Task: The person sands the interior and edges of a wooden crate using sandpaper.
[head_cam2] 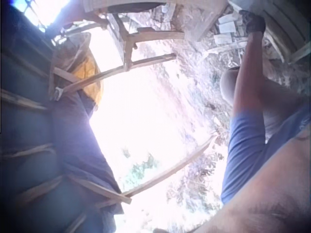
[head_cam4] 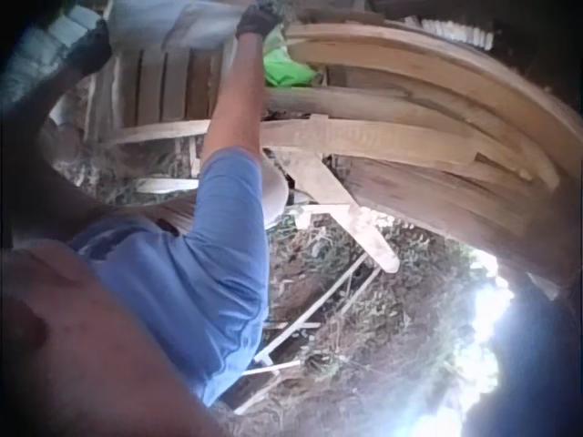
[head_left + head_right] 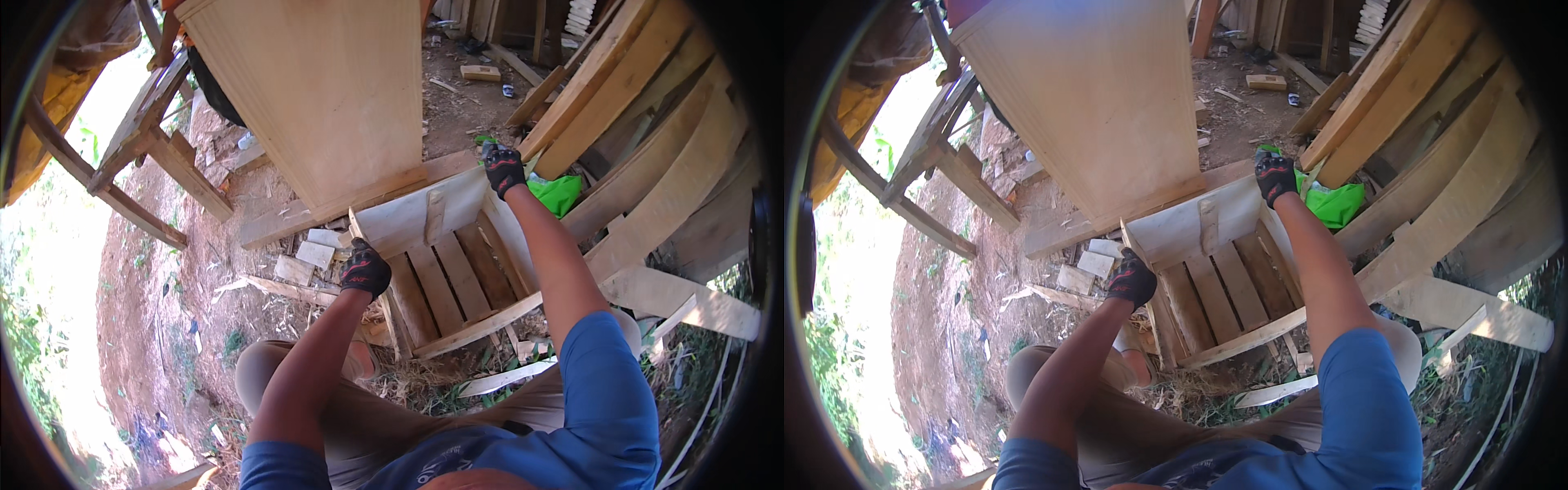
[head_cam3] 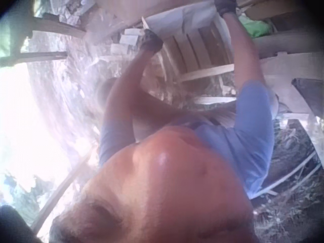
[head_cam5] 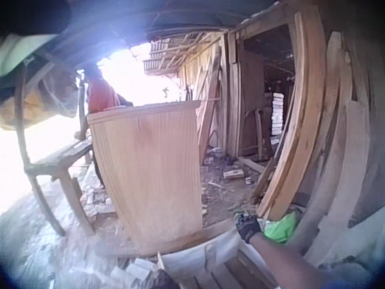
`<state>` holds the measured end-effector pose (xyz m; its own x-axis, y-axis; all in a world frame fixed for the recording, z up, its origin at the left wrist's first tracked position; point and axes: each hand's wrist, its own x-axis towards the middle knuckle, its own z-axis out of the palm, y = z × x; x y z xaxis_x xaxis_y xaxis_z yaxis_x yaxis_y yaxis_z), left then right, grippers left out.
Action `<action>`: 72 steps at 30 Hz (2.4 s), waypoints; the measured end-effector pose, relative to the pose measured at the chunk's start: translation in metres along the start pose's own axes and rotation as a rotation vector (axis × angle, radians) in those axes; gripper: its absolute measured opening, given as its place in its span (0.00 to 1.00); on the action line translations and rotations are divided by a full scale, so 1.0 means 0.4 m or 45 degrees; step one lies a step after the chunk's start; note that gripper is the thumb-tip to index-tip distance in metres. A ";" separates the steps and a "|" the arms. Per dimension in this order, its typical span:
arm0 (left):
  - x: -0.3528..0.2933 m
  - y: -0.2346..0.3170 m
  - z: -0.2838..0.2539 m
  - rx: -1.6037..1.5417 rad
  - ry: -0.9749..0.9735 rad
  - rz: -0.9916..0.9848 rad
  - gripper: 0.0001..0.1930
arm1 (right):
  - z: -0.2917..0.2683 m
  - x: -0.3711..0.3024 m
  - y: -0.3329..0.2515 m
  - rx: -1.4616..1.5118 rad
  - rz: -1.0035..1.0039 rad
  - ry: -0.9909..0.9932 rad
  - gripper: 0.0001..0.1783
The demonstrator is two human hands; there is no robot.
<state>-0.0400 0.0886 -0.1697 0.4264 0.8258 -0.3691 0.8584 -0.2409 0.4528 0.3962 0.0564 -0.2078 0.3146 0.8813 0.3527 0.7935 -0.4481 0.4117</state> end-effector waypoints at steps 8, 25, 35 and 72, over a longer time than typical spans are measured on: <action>-0.017 -0.003 -0.025 0.035 -0.039 -0.056 0.38 | -0.090 -0.096 0.004 0.276 -0.022 0.091 0.15; -0.009 -0.013 0.006 0.098 0.052 0.006 0.34 | -0.364 -0.734 0.137 0.274 0.211 -0.088 0.19; 0.008 -0.035 0.018 0.103 0.056 0.090 0.30 | -0.424 -0.802 0.167 -0.039 -0.117 -0.238 0.28; 0.033 -0.053 0.023 0.045 0.020 0.018 0.43 | -0.092 -0.011 0.049 0.323 0.009 -0.138 0.20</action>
<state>-0.0498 0.0997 -0.1916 0.4343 0.8299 -0.3503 0.8620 -0.2701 0.4290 0.3911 0.0382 -0.1704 0.3637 0.8953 0.2574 0.8919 -0.4144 0.1812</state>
